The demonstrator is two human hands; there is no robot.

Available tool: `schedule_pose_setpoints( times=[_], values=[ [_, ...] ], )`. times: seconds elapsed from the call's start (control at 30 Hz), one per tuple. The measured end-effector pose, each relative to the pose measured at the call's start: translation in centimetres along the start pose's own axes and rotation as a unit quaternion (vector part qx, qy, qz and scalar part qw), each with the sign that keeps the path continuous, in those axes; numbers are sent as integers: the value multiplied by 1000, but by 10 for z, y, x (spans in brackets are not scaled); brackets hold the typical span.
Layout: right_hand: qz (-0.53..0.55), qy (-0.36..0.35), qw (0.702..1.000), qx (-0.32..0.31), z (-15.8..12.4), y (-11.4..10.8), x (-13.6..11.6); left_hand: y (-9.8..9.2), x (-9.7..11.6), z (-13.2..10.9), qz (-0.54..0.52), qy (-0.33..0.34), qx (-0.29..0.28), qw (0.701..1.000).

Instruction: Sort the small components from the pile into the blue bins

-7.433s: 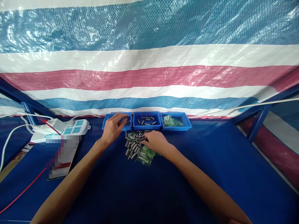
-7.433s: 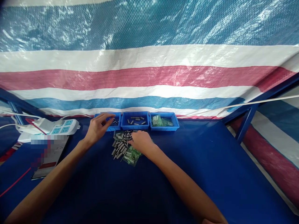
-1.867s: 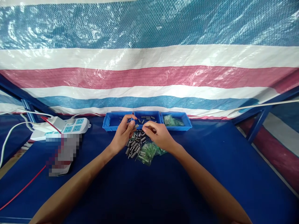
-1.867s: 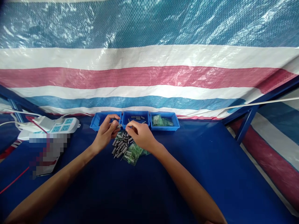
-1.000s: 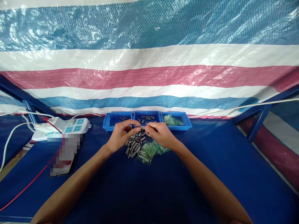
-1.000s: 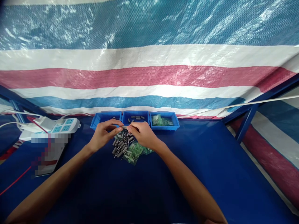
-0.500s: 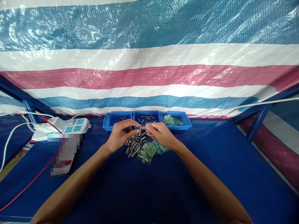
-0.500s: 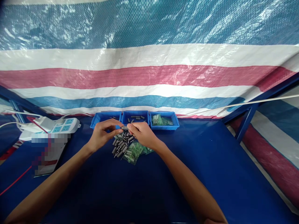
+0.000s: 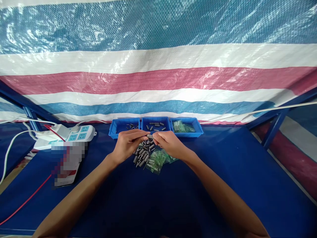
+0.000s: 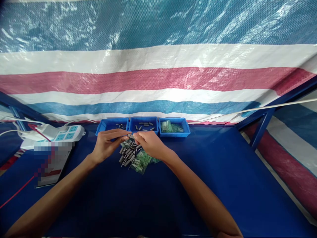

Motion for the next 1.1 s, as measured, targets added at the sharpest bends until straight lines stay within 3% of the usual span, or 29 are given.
schedule_pose_setpoints(
  times=[0.23, 0.5, 0.87, 1.1],
  values=[
    [13, 6, 1000, -2, 2, 9, -2, -3, -1, 2, -5, -6, -4, 1000],
    [22, 17, 997, 70, 3, 7, 5, -3, 0, 3, 9, -6, 7, 1000],
    [7, 7, 995, 100, 1, 4, 1, -4, -2, 3, 37, -6, 20, 999],
    [-1, -8, 994, 109, -1, 3, -2, -6, -2, 4, 18, -34, -23, 999]
  ],
)
Point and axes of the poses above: each hand's wrist, its own z-axis towards the middle knuckle, its own y-axis out of the palm, x = y × z, the point moved 1 cm from there along z, towards the middle knuckle, and after that the axes turned 12 degrees about -x, right-handed, at the moved point
